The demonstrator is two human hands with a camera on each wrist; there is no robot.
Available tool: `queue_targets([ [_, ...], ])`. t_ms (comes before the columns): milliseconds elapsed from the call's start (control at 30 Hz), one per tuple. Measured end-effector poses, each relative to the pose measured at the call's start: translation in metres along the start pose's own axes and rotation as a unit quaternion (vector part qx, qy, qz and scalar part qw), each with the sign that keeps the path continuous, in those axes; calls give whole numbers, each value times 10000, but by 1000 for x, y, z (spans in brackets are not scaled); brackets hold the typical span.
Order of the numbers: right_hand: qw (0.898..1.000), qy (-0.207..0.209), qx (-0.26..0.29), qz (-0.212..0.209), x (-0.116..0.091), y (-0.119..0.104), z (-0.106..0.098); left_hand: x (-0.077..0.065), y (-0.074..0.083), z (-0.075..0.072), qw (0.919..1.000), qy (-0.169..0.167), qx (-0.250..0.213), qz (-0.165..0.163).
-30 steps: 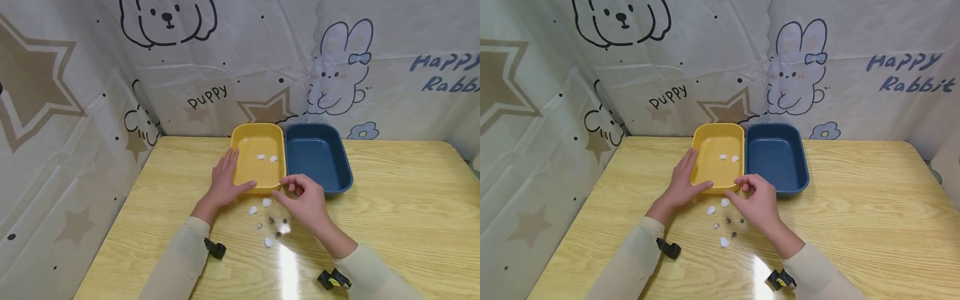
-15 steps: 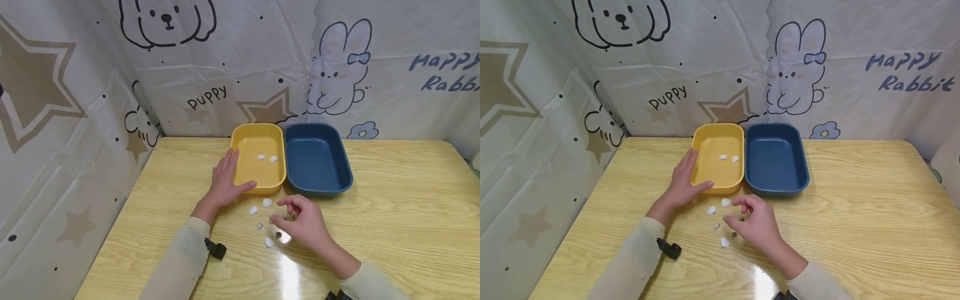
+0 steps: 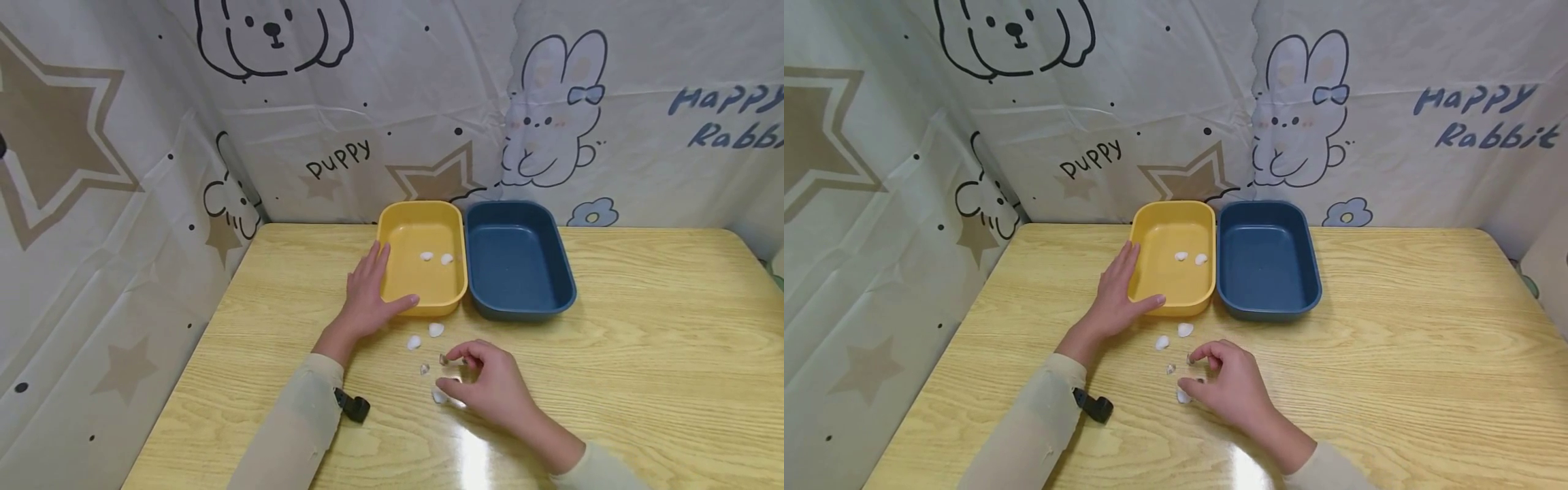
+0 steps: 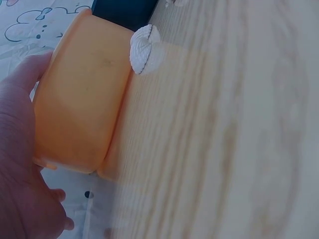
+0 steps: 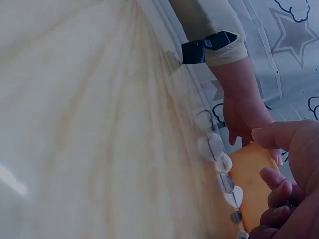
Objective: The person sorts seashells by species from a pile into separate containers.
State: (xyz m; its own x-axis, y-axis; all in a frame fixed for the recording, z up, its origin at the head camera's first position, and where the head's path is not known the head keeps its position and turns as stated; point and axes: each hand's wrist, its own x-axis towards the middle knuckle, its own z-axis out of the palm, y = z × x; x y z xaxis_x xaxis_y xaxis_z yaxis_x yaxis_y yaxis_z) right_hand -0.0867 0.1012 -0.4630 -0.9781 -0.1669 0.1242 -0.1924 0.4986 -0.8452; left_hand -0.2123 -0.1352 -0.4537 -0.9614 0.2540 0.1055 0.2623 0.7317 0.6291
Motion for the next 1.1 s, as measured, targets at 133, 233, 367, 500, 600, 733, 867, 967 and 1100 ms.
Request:
queue_targets([
  [133,9997,-165,-173,45,-4,3,3,0,0,0,10000,-4,0,2],
  [233,9992,-227,-319,42,-6,3,5,0,-1,0,10000,1,-9,18],
  [367,9985,-340,-434,-9,-8,4,8,1,-1,0,10000,16,-11,30],
  [500,9967,-489,-628,-185,-9,5,9,1,-2,1,10000,36,0,12],
  [600,9945,-565,-832,-276,-10,5,10,1,-2,1,10000,17,0,-20],
  [733,9917,-619,-1071,-337,-10,5,11,0,-2,2,10000,-14,0,-57],
  [867,9904,-676,-1140,-397,-10,4,11,0,-2,2,10000,3,-6,-52],
  [967,9903,-714,-1088,-477,-10,4,10,0,-2,2,10000,10,-7,-52],
  [1100,9907,-763,-1001,-524,-9,4,9,0,-1,1,10000,13,13,-62],
])
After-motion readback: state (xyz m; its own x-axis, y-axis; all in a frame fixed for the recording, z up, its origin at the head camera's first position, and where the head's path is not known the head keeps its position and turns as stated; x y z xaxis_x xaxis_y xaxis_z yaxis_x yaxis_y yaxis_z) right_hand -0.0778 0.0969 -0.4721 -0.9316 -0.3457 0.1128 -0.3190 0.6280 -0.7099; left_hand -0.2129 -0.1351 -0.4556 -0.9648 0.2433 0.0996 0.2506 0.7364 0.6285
